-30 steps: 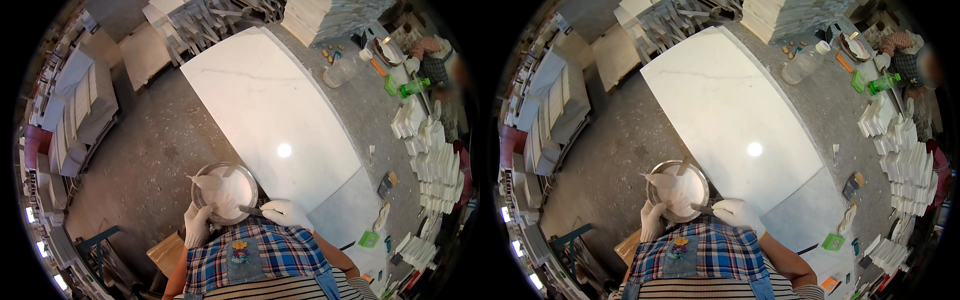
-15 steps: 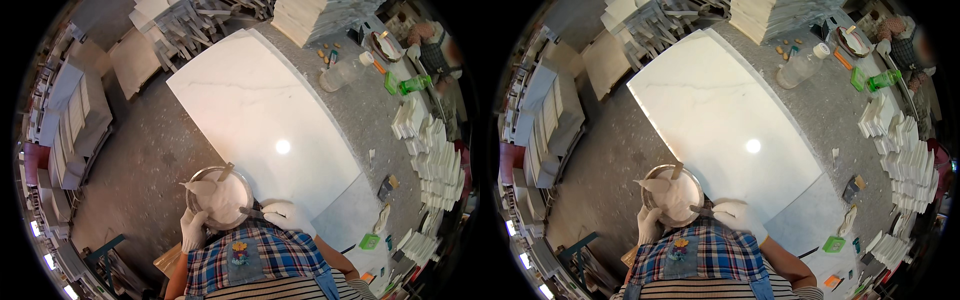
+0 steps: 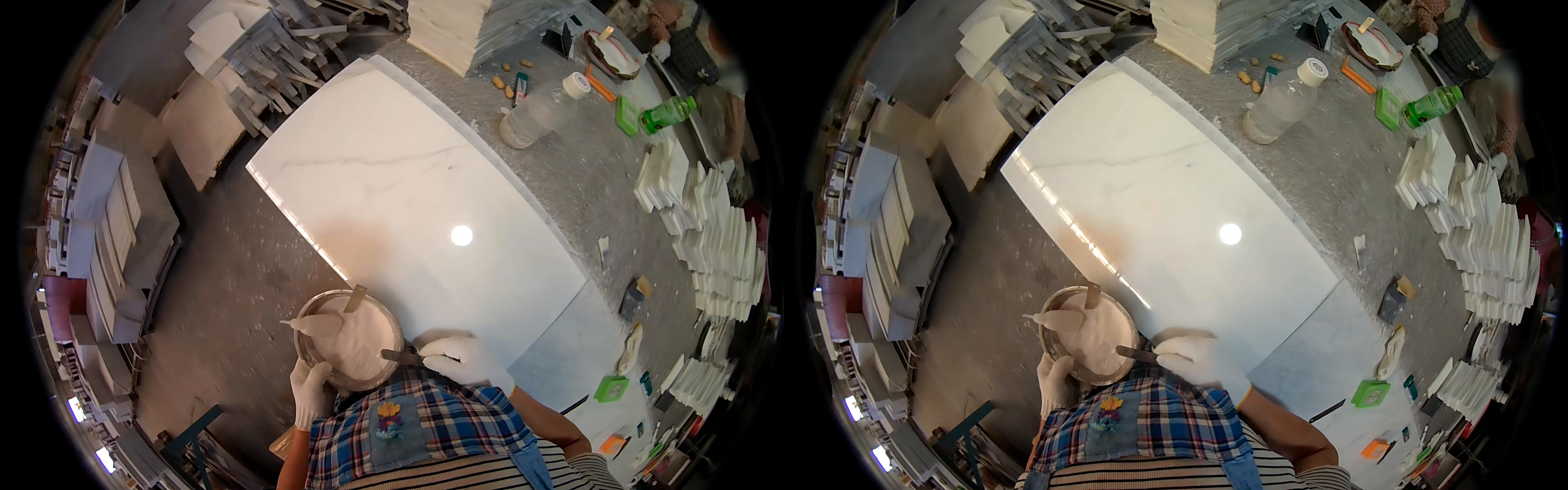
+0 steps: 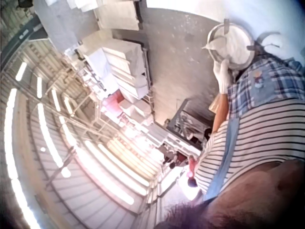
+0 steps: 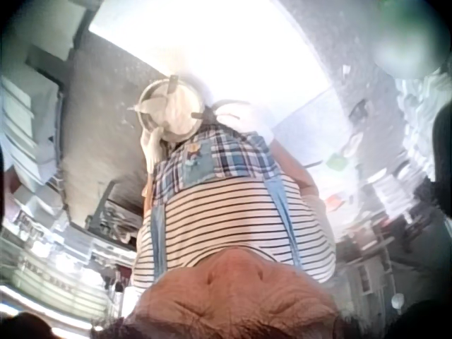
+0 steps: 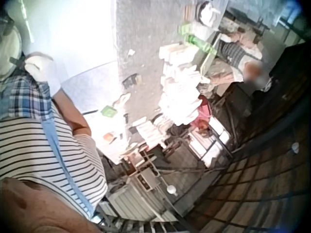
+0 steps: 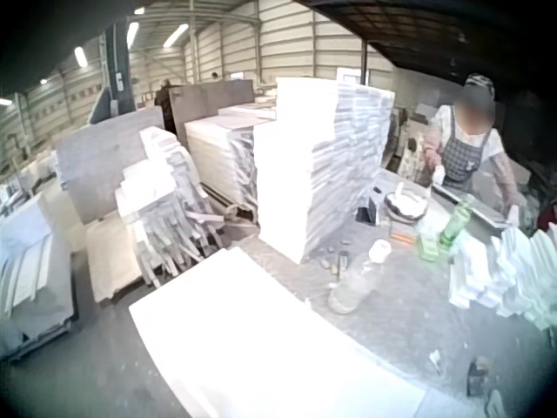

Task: The person applies a white paste into a crack on a large white rectangular slab using a small metal spatula. They repeatedly scoop the paste from a metal bowl and spread it along the seam, smoothing the surface with the tool.

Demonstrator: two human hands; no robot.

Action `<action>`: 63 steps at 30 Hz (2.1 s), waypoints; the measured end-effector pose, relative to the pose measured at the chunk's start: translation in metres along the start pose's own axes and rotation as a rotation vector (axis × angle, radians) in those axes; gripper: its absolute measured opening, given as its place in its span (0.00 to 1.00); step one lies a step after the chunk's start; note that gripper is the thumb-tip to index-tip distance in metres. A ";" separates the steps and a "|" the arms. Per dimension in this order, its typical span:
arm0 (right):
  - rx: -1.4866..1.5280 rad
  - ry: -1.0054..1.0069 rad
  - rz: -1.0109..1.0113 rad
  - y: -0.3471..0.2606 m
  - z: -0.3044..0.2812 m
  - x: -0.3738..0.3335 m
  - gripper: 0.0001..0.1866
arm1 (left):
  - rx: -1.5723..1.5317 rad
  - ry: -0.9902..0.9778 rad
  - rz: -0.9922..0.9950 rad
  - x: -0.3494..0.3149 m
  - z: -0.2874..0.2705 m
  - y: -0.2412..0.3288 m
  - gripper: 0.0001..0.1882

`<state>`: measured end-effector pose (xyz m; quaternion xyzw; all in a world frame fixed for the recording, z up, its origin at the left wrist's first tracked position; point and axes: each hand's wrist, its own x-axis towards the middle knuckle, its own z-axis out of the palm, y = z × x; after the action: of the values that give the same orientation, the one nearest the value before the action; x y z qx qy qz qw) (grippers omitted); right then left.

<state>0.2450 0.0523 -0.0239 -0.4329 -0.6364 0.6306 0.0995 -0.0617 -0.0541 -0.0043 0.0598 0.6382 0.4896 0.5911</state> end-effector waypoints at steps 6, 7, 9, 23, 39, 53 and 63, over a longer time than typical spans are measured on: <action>0.035 0.058 -0.045 -0.006 -0.002 0.004 0.14 | 0.037 0.094 0.091 0.007 0.010 0.002 0.22; 0.046 0.088 -0.070 -0.008 -0.002 0.004 0.14 | 0.040 0.088 0.090 0.007 0.012 0.005 0.22; 0.055 0.126 -0.100 -0.011 -0.005 0.004 0.14 | 0.044 0.077 0.087 0.007 0.012 0.009 0.22; 0.075 0.170 -0.075 -0.010 -0.028 0.009 0.14 | 0.059 -0.087 0.059 0.029 0.045 0.034 0.23; 0.586 0.530 0.202 -0.045 -0.068 -0.035 0.12 | 0.302 -0.298 0.054 0.083 0.147 0.077 0.16; 0.716 1.226 0.080 0.015 -0.112 -0.083 0.11 | 0.686 -0.804 0.204 0.111 0.366 0.059 0.22; 0.684 1.339 0.048 0.031 -0.149 -0.080 0.10 | 0.856 -0.773 0.393 0.177 0.488 0.002 0.24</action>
<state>0.4068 0.0993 0.0097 -0.6825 -0.1988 0.3970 0.5806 0.2821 0.3330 -0.0391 0.5823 0.4947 0.2324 0.6018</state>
